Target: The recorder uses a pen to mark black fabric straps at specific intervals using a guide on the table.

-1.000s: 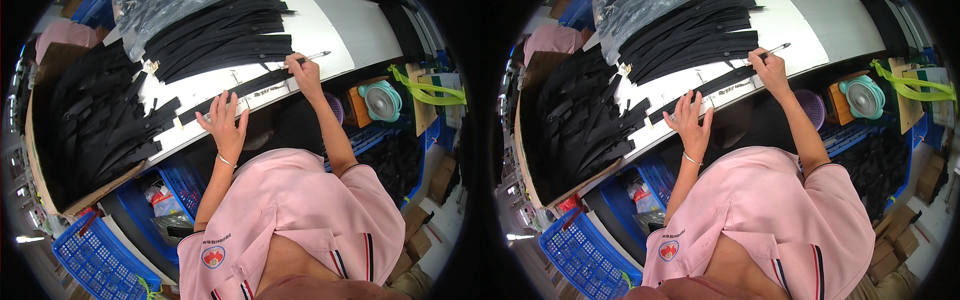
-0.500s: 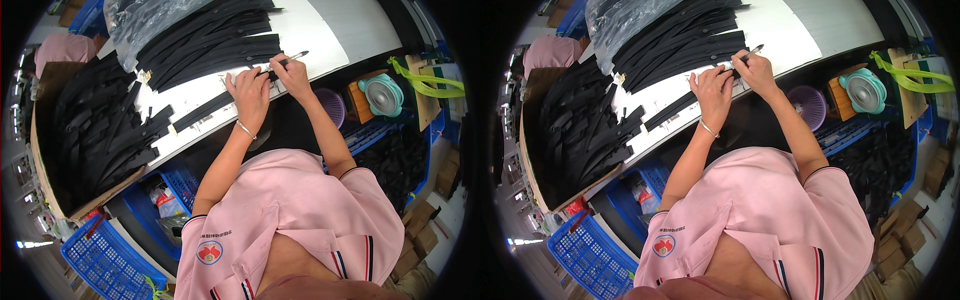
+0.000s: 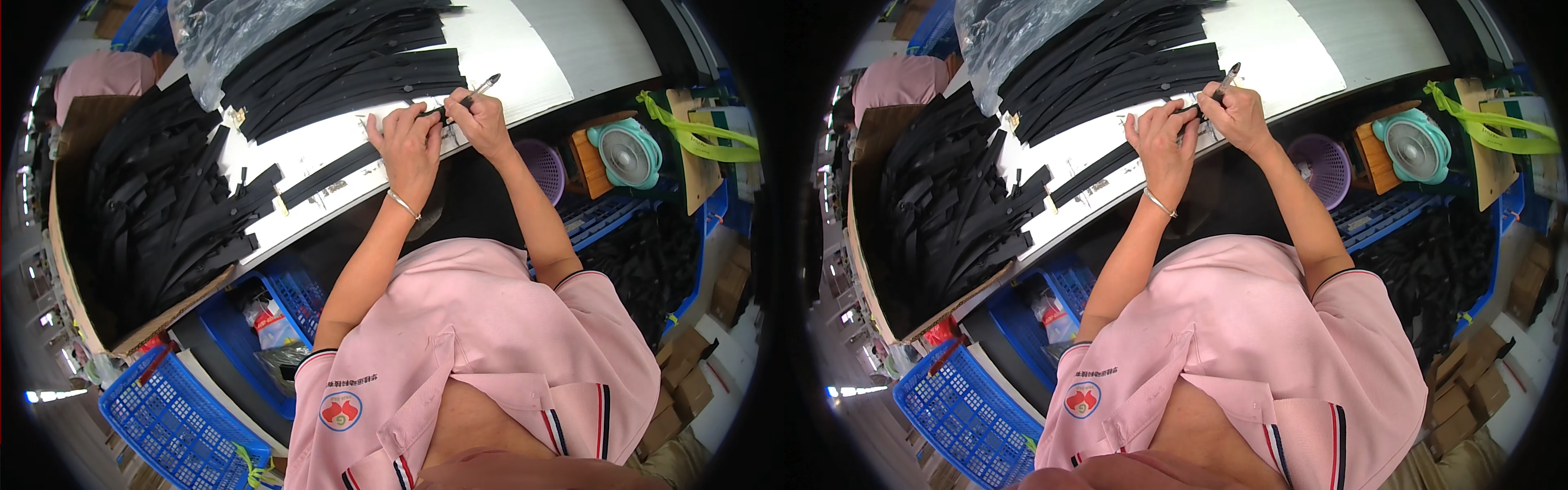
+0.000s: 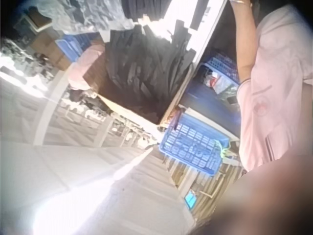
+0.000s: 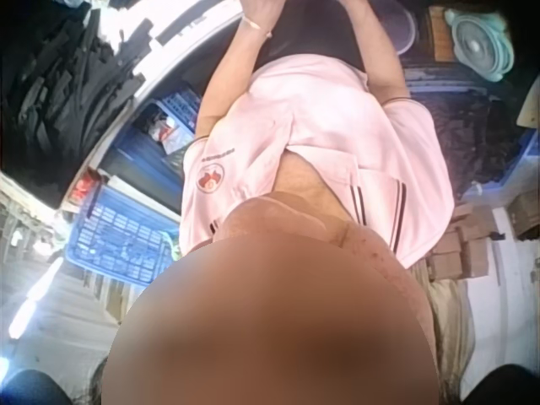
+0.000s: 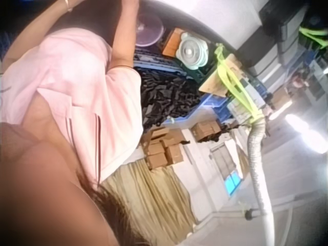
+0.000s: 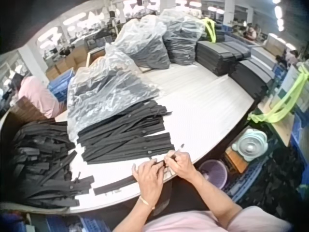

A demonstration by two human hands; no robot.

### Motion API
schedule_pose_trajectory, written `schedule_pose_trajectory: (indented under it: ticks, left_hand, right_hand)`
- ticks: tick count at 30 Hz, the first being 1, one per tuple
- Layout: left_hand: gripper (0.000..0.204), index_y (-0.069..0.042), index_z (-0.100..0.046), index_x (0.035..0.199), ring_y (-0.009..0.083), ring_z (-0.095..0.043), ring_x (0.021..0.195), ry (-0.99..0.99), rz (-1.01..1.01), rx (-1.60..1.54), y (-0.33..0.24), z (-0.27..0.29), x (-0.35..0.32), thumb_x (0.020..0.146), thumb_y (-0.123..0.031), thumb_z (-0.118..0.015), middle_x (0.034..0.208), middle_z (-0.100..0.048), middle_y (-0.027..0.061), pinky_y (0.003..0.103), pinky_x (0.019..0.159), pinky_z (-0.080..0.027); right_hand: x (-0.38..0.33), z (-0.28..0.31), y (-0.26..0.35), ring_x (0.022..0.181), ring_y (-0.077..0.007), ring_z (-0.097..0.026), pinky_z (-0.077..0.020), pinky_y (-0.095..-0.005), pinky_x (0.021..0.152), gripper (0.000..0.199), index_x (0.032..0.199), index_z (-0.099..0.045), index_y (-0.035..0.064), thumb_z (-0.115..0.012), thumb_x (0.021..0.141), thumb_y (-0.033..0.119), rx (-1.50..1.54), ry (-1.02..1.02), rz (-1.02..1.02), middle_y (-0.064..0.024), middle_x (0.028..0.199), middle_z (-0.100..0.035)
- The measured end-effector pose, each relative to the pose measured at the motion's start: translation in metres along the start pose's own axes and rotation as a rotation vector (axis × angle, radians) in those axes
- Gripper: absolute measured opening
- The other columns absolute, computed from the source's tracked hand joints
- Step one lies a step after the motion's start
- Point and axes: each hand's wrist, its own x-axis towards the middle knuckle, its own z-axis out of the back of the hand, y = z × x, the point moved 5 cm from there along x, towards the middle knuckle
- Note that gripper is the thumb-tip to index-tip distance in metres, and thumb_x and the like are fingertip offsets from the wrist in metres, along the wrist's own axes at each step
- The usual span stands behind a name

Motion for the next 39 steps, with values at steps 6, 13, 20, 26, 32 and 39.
schedule_pose_trajectory:
  ticks: [6, 13, 20, 26, 32, 39]
  left_hand:
    - [0.016, -0.014, -0.077, 0.101, 0.0231, -0.06, 0.112, -0.015, -0.009, 0.021, 0.005, -0.001, -0.002, 0.085, -0.015, -0.077, 0.112, -0.071, 0.0, 0.056, 0.116, -0.022]
    - [0.039, -0.013, -0.068, 0.131, 0.0335, -0.04, 0.143, 0.133, 0.005, 0.14, -0.004, 0.015, -0.029, 0.094, -0.024, -0.07, 0.151, -0.052, 0.0085, 0.069, 0.116, -0.014]
    - [0.048, -0.011, -0.056, 0.145, 0.0342, -0.039, 0.145, 0.212, -0.034, 0.162, 0.037, 0.004, 0.024, 0.101, -0.03, -0.062, 0.153, -0.049, 0.0137, 0.076, 0.114, -0.013]
    - [0.033, -0.005, -0.068, 0.126, 0.0365, -0.047, 0.139, 0.099, 0.009, -0.08, 0.059, 0.029, 0.024, 0.098, -0.022, -0.064, 0.138, -0.06, 0.0164, 0.065, 0.121, -0.018]
    - [0.053, -0.006, -0.069, 0.123, 0.0365, -0.043, 0.144, 0.021, 0.111, 0.332, 0.103, 0.134, -0.041, 0.076, 0.012, -0.054, 0.138, -0.061, 0.0142, 0.065, 0.122, -0.016]
    - [0.027, -0.004, -0.075, 0.109, 0.0363, -0.045, 0.142, -0.098, 0.292, 0.646, 0.162, 0.202, -0.065, 0.086, 0.003, -0.064, 0.132, -0.066, 0.0118, 0.059, 0.124, -0.015]
  right_hand:
    - [0.003, -0.007, 0.002, 0.055, -0.0202, -0.06, -0.0453, -0.0329, 0.054, 0.019, 0.08, -0.066, 0.0013, -0.066, 0.093, 0.016, -0.054, 0.032, 0.052, -0.0125, 0.066, -0.063]
    - [-0.008, 0.009, -0.001, 0.068, -0.0091, -0.061, -0.048, -0.0249, 0.062, 0.018, 0.081, -0.066, -0.0044, -0.06, 0.096, 0.004, 0.136, -0.068, -0.085, -0.0048, 0.076, -0.068]
    - [-0.012, 0.005, -0.002, 0.067, -0.0103, -0.061, -0.0474, -0.0238, 0.062, 0.02, 0.087, -0.07, -0.0052, -0.062, 0.1, 0.009, 0.116, -0.172, -0.048, -0.0057, 0.082, -0.071]
    - [-0.009, 0.001, 0.0, 0.067, -0.0096, -0.062, -0.0478, -0.0238, 0.063, 0.02, 0.088, -0.071, -0.0053, -0.064, 0.1, 0.009, 0.051, -0.159, -0.086, -0.0063, 0.082, -0.072]
    - [-0.009, 0.003, -0.001, 0.067, -0.0091, -0.063, -0.0478, -0.0233, 0.062, 0.019, 0.089, -0.072, -0.0053, -0.064, 0.1, 0.008, 0.023, -0.167, -0.065, -0.0065, 0.083, -0.074]
    - [-0.008, 0.002, -0.001, 0.069, -0.0088, -0.065, -0.0489, -0.0231, 0.064, 0.019, 0.091, -0.072, -0.0058, -0.064, 0.1, 0.008, 0.026, -0.167, -0.065, -0.0063, 0.085, -0.074]
